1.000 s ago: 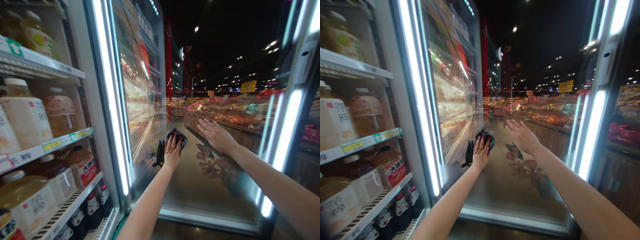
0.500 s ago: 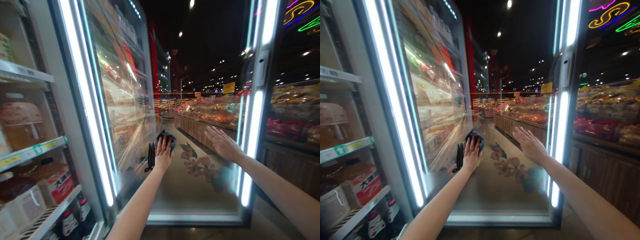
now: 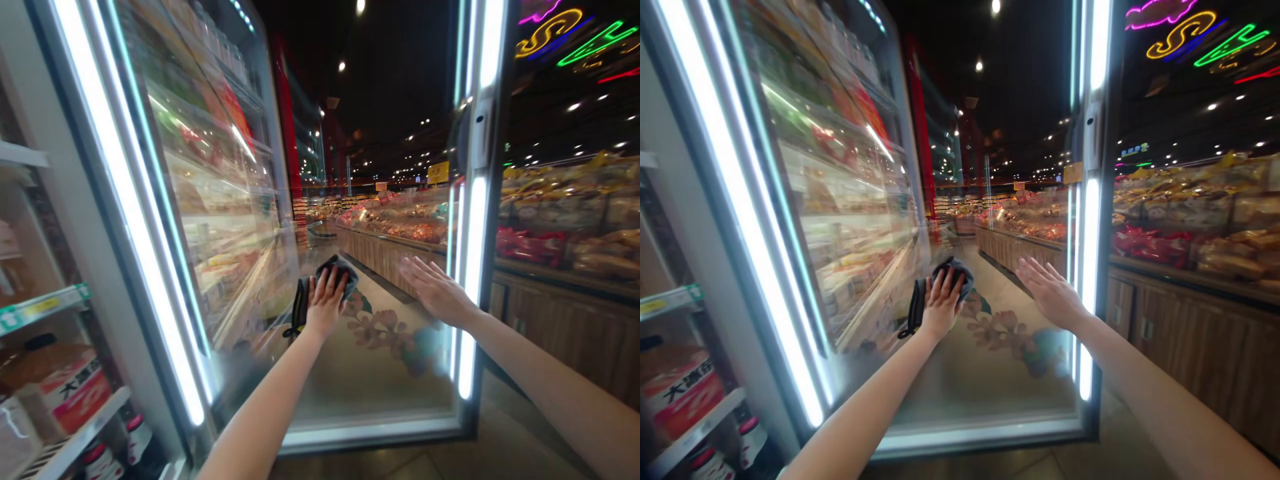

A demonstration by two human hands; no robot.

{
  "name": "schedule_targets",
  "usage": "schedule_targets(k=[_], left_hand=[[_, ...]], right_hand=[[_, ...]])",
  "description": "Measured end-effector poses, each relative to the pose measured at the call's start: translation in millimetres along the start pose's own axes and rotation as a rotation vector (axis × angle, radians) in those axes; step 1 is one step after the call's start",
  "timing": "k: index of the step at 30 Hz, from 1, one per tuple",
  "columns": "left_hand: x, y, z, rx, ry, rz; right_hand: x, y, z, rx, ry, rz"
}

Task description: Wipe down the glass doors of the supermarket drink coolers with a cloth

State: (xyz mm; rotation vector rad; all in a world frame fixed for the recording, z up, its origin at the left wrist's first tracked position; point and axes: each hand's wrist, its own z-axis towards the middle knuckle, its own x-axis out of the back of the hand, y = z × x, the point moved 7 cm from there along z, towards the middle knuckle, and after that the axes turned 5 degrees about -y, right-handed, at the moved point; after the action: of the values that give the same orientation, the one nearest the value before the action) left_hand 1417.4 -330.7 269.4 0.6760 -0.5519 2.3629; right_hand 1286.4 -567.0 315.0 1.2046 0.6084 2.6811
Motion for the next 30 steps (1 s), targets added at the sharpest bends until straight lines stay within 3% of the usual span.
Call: schedule_targets(k=[3, 5, 7, 9, 11, 12, 14, 16, 18, 20, 22, 25, 28, 30], left_hand=[[-27.6, 28.4, -35.0, -0.373, -0.131, -0.008], [-39.6, 30.2, -61.5, -0.529, -0.193, 0.005], [-39.7, 24.7, -61.2, -0.458, -0.171, 0.03], [-30.5, 24.3, -34.3, -0.221, -0.083, 0.044], [-22.6, 40.2, 0.6, -0.009, -0.003, 0.034], [-23.1, 57.5, 16.0, 0.002, 0.007, 0.025], [-33.5, 98.9, 34.5, -0.106, -0.018, 0.006], [-52.1, 135.2, 30.0, -0.309, -0.069, -0.006], [-70.4, 155.4, 10.0, -0.496, -0.11, -0.013], [-80.6, 161.4, -7.0, -0.617, -0.132, -0.026], [-80.2, 161.3, -4.0, -0.629, -0.139, -0.048], [-69.2, 169.6, 37.3, -0.512, -0.114, -0.083], [-67.1, 195.7, 73.6, -0.431, -0.077, -0.114], [-77.2, 214.9, 71.4, -0.468, -0.085, -0.133]], right_hand=[[-11.5, -1.1, -13.4, 0.042, -0.048, -0.038], [-15.3, 5.9, -24.6, 0.066, -0.061, -0.06], [-14.9, 19.5, -34.8, 0.057, -0.044, -0.073], [-12.5, 35.8, -42.5, 0.018, -0.012, -0.075], [-11.5, 49.1, -47.9, -0.021, 0.014, -0.064], [-12.1, 53.5, -50.2, -0.03, 0.023, -0.056], [-15.4, 58.9, -55.4, -0.036, 0.038, -0.039], [-20.3, 63.1, -62.1, -0.046, 0.049, -0.029], [-25.0, 67.8, -69.8, -0.049, 0.045, -0.02], [-27.4, 73.7, -76.6, -0.043, 0.022, 0.001], [-26.2, 80.8, -80.6, -0.039, -0.002, 0.036], [-20.6, 90.7, -81.8, -0.049, -0.012, 0.089], [-18.5, 95.9, -83.2, -0.062, 0.008, 0.114], [-20.5, 98.1, -86.9, -0.077, 0.025, 0.12]])
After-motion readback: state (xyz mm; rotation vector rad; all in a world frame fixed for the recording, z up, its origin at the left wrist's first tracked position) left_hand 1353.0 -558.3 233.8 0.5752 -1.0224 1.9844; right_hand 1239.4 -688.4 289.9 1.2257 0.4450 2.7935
